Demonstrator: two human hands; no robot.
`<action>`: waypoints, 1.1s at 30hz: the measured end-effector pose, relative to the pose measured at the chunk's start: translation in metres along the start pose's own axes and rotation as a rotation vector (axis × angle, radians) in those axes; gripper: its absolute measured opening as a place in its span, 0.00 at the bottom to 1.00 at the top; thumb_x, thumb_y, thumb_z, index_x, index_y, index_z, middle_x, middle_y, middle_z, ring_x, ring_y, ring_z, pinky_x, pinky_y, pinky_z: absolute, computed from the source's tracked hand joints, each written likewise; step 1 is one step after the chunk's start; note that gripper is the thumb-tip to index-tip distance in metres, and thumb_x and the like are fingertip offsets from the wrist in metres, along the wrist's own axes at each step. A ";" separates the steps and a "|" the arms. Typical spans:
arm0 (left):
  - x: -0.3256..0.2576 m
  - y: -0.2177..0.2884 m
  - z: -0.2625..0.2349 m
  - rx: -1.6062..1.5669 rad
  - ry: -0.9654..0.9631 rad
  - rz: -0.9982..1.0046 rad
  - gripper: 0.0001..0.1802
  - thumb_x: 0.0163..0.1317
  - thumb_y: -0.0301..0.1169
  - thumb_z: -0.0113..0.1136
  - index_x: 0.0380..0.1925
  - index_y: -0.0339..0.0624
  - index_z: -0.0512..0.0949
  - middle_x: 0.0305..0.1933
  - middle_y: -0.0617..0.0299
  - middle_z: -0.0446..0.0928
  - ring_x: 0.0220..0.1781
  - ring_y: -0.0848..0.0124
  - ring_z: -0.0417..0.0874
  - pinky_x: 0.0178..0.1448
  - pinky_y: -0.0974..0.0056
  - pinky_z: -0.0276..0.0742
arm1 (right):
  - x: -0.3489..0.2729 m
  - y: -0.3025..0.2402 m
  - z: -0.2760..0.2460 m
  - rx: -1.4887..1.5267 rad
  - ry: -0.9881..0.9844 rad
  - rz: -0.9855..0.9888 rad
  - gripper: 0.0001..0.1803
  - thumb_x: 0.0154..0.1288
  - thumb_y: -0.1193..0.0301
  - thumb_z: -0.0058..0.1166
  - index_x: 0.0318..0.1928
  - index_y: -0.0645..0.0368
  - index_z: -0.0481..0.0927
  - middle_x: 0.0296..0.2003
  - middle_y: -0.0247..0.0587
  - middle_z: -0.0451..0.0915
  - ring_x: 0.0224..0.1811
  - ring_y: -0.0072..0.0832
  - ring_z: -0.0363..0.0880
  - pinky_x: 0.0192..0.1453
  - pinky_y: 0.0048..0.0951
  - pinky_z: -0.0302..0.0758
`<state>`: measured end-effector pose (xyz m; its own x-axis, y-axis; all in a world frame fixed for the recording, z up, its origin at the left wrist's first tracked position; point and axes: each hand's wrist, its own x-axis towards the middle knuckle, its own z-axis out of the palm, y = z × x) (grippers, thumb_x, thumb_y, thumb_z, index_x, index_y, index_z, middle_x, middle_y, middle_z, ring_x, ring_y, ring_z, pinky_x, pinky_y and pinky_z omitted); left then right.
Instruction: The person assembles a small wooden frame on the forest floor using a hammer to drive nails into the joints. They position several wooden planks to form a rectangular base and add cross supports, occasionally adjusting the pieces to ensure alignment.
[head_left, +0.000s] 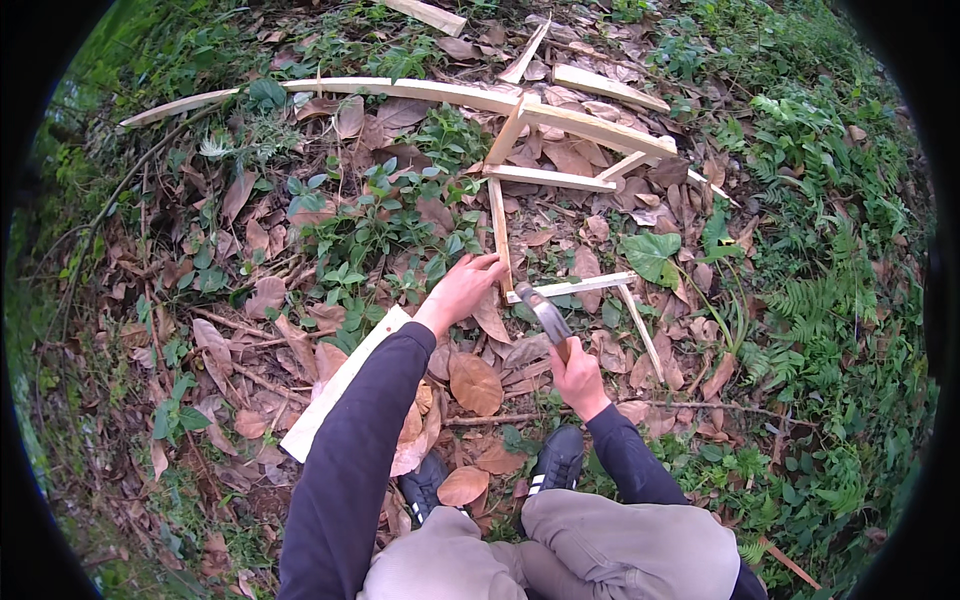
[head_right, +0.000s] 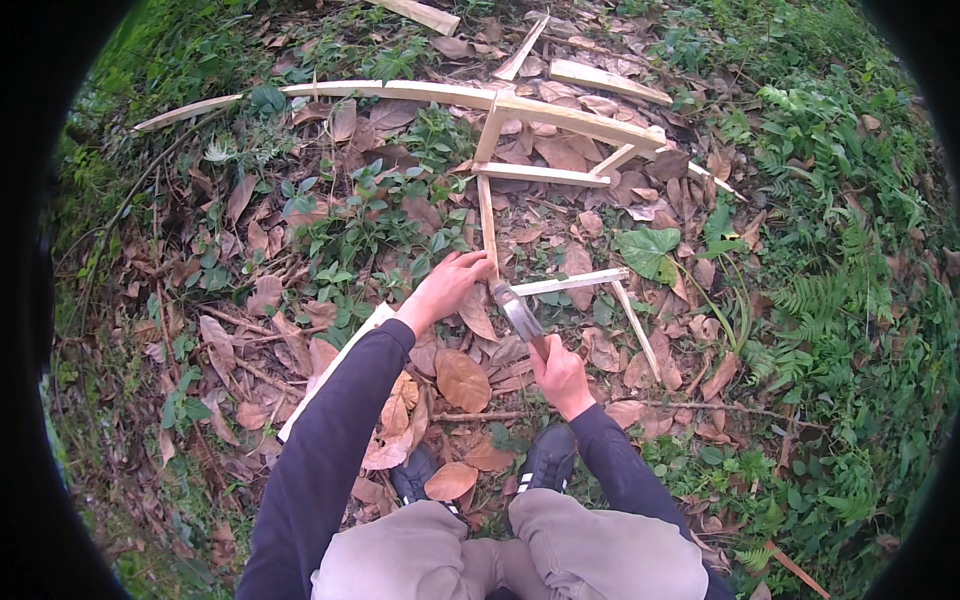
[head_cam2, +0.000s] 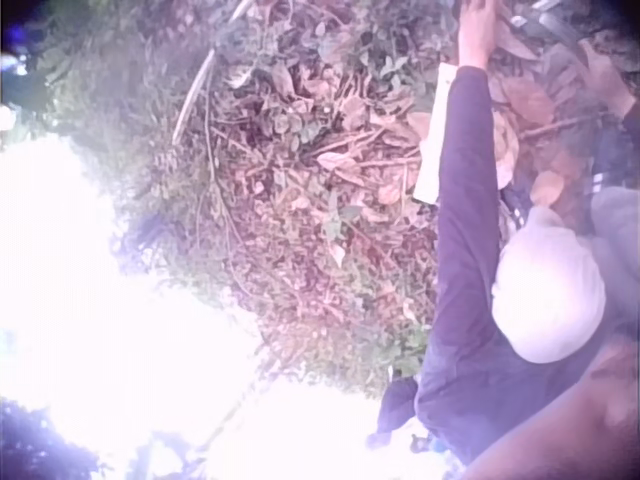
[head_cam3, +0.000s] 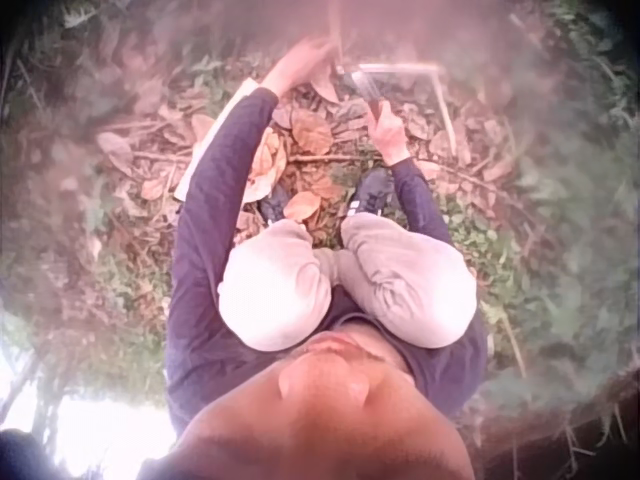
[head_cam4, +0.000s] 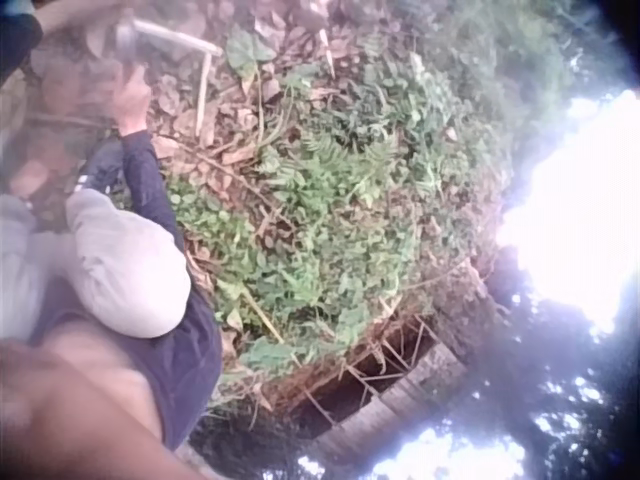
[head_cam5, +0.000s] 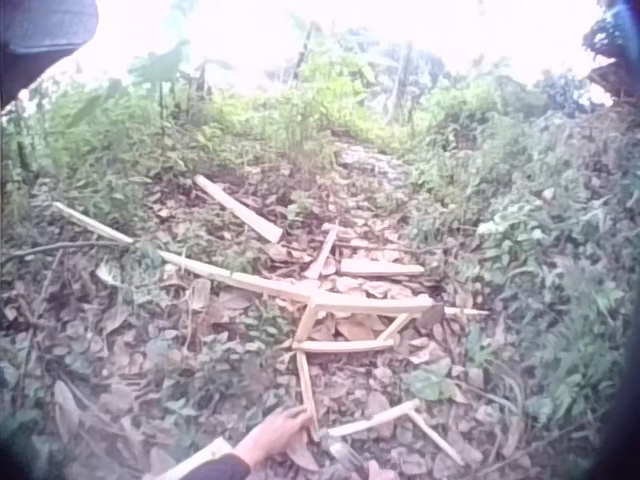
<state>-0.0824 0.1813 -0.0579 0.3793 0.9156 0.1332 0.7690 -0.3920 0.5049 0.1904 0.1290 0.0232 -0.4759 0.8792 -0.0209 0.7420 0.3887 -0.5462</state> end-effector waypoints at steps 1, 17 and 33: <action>0.001 0.002 0.000 -0.005 -0.013 -0.012 0.24 0.58 0.19 0.53 0.56 0.43 0.78 0.62 0.63 0.76 0.72 0.64 0.70 0.70 0.55 0.68 | -0.002 0.008 0.005 -0.051 -0.040 0.017 0.13 0.73 0.65 0.54 0.39 0.62 0.69 0.21 0.58 0.79 0.25 0.55 0.82 0.27 0.52 0.76; -0.005 0.006 -0.007 -0.049 -0.001 -0.005 0.26 0.56 0.17 0.53 0.57 0.42 0.77 0.62 0.64 0.75 0.72 0.65 0.69 0.70 0.56 0.68 | 0.010 -0.009 -0.010 0.101 0.157 -0.078 0.12 0.71 0.69 0.58 0.39 0.63 0.69 0.20 0.55 0.78 0.24 0.53 0.82 0.25 0.46 0.76; -0.007 0.001 -0.002 -0.030 -0.030 -0.021 0.26 0.57 0.17 0.53 0.58 0.41 0.75 0.61 0.62 0.77 0.70 0.63 0.72 0.68 0.57 0.69 | 0.008 0.011 0.000 -0.174 -0.206 0.061 0.15 0.73 0.63 0.56 0.38 0.62 0.68 0.19 0.59 0.78 0.24 0.55 0.82 0.26 0.52 0.77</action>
<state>-0.0851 0.1741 -0.0565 0.3786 0.9205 0.0971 0.7614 -0.3694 0.5328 0.1947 0.1407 0.0171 -0.5009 0.8347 -0.2289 0.8336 0.3940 -0.3871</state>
